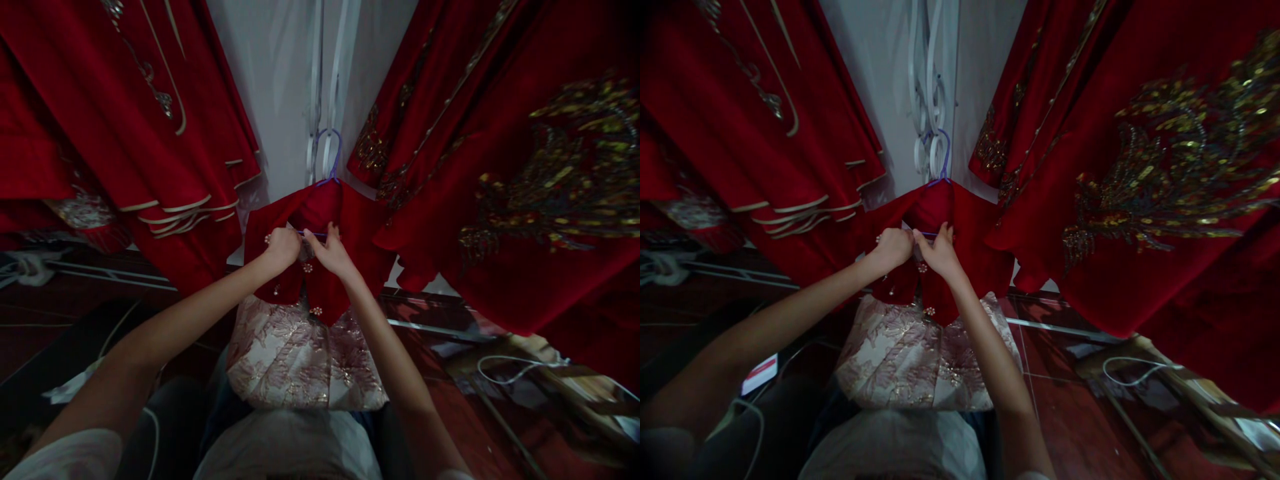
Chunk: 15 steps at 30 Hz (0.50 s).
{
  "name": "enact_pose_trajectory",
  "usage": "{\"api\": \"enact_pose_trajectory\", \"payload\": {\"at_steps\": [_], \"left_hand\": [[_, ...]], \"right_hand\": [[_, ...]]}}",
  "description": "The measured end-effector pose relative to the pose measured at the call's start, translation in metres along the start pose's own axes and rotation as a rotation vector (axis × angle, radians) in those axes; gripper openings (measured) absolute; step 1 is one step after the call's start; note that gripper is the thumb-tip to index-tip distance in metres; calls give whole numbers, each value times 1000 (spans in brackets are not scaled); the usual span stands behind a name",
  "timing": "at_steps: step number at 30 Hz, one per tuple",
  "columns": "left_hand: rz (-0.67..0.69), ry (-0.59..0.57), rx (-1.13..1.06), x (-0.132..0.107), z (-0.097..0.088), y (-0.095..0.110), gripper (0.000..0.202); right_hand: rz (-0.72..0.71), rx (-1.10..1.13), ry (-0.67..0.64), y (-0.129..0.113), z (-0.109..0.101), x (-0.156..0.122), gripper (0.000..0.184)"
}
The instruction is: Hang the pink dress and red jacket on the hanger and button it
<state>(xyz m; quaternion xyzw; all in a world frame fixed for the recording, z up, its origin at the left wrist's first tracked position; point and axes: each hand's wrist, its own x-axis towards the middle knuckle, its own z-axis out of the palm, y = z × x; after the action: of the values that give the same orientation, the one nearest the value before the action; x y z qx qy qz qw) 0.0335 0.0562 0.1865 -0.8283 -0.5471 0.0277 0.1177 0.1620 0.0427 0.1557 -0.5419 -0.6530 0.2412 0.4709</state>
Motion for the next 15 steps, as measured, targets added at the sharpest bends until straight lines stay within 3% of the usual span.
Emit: {"api": "enact_pose_trajectory", "payload": {"at_steps": [3, 7, 11, 15], "left_hand": [[-132, -52, 20, -6, -8, -11, 32], [-235, -48, -3, -7, -17, -27, 34], [-313, 36, -42, -2, -25, -44, 34], [-339, 82, -41, 2, -24, -55, 37]], "right_hand": [[130, -226, 221, 13, -7, -3, 102], [52, -421, 404, 33, -42, 4, 86], [-28, -555, 437, 48, -78, 21, 74], [13, -694, 444, 54, -104, 36, 63]]}}
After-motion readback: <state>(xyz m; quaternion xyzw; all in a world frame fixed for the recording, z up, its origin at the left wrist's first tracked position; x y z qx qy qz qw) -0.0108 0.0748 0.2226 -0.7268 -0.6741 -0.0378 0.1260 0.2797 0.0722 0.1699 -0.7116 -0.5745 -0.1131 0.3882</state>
